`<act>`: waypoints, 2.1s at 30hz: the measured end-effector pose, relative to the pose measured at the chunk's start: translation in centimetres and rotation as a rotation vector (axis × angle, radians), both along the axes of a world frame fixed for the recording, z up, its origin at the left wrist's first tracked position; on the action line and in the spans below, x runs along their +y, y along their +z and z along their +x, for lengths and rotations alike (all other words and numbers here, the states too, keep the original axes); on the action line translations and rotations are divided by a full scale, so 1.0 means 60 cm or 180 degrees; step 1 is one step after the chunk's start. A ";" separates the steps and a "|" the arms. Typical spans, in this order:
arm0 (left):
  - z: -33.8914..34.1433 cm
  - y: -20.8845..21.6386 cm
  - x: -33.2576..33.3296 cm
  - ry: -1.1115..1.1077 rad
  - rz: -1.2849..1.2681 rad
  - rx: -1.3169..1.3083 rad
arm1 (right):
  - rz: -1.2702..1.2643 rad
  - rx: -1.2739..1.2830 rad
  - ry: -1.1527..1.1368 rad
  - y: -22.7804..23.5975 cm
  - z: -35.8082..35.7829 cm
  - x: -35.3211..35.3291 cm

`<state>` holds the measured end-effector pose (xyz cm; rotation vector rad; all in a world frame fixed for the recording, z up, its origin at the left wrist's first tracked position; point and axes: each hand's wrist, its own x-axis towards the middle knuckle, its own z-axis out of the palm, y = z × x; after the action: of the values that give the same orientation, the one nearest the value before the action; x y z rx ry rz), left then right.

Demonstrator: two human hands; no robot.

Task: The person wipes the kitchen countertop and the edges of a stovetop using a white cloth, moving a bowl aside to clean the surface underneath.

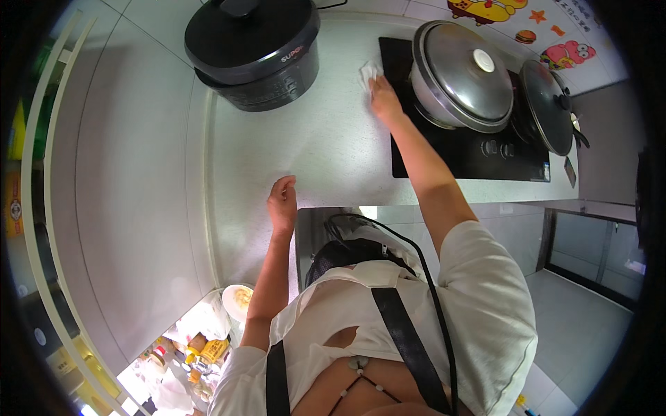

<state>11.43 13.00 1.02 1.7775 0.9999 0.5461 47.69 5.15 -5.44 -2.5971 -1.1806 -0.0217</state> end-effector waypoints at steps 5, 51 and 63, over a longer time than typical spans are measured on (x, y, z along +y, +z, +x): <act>-0.011 0.002 0.011 0.0150 0.0030 0.0044 | -0.0515 0.0552 -0.0234 0.015 0.049 0.084; 0.102 -0.201 -0.294 0.1536 -0.4819 -0.1052 | 0.1730 0.0754 -0.0018 0.050 -0.167 -0.554; 0.082 -0.185 -0.304 0.1887 -0.4508 -0.1618 | 0.1432 0.0298 0.0720 0.077 -0.099 -0.385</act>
<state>16.34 -5.27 -10.11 0.0707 1.0774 0.4053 41.75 -17.93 -0.81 -2.0477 -1.2599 -0.1046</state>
